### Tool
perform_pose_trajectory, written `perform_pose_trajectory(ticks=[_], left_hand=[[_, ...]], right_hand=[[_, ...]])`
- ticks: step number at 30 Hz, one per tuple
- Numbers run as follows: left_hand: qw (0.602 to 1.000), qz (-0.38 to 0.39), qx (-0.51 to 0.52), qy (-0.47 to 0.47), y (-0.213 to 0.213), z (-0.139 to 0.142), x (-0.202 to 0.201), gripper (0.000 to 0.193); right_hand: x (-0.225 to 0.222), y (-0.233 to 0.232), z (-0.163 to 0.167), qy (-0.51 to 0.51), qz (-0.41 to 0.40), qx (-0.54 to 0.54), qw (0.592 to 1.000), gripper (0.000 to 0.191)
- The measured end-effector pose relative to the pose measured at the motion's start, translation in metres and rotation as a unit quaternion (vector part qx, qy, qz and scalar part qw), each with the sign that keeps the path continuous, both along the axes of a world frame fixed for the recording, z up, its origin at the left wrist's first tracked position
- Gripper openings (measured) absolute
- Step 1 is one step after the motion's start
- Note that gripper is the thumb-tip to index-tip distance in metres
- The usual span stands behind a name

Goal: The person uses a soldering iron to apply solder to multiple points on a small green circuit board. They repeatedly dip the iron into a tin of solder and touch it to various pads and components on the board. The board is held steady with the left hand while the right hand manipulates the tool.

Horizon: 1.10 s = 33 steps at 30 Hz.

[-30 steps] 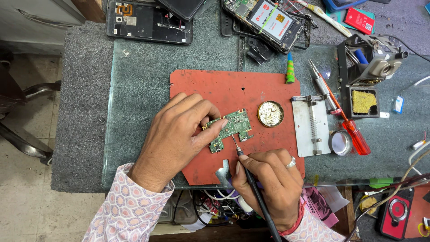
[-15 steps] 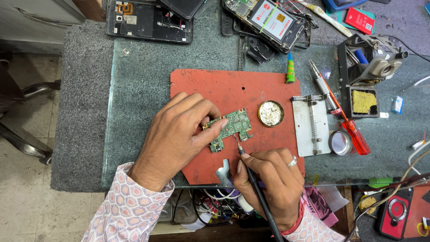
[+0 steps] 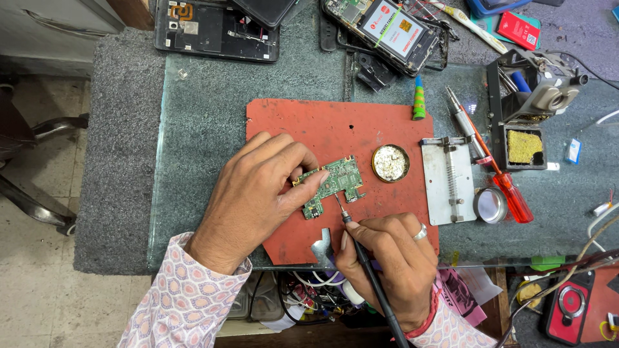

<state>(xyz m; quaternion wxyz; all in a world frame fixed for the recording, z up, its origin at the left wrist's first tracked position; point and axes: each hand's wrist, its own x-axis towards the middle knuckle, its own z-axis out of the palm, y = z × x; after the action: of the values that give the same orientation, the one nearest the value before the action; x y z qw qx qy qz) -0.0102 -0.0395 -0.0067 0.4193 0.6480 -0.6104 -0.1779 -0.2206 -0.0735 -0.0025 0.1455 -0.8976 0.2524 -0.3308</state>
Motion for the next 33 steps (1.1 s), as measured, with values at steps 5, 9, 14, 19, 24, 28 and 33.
perform_pose_trajectory(ticks=[5,9,14,19,24,28,33], left_hand=[[1.000,0.002,0.003,0.002,-0.0002,0.0003,0.0001,0.020],[1.000,0.000,0.002,0.004,-0.0002,-0.0001,0.0000,0.019],[1.000,-0.002,-0.001,0.004,-0.0005,0.0000,-0.0001,0.020],[1.000,-0.001,0.002,0.007,-0.0005,0.0005,0.0003,0.020],[1.000,-0.003,-0.011,0.005,-0.0002,0.0015,0.0009,0.020],[1.000,-0.002,-0.017,0.008,0.0000,0.0033,0.0009,0.019],[1.000,0.001,-0.005,0.015,-0.0005,0.0036,0.0012,0.019]], right_hand=[[0.0008,0.0003,-0.0002,-0.001,-0.006,0.003,1.000,0.022],[-0.0002,0.0002,0.0004,0.000,-0.005,0.011,1.000,0.022],[0.0000,0.0005,0.0006,0.000,-0.012,0.013,1.000,0.022],[0.0000,-0.0001,0.0000,-0.005,0.001,0.010,1.000,0.022],[-0.0004,-0.0004,-0.0004,-0.015,-0.001,0.014,1.000,0.022],[0.0003,-0.0008,-0.0003,-0.017,-0.011,0.010,1.000,0.022],[0.0013,0.0006,-0.0004,-0.020,-0.017,0.018,0.999,0.023]])
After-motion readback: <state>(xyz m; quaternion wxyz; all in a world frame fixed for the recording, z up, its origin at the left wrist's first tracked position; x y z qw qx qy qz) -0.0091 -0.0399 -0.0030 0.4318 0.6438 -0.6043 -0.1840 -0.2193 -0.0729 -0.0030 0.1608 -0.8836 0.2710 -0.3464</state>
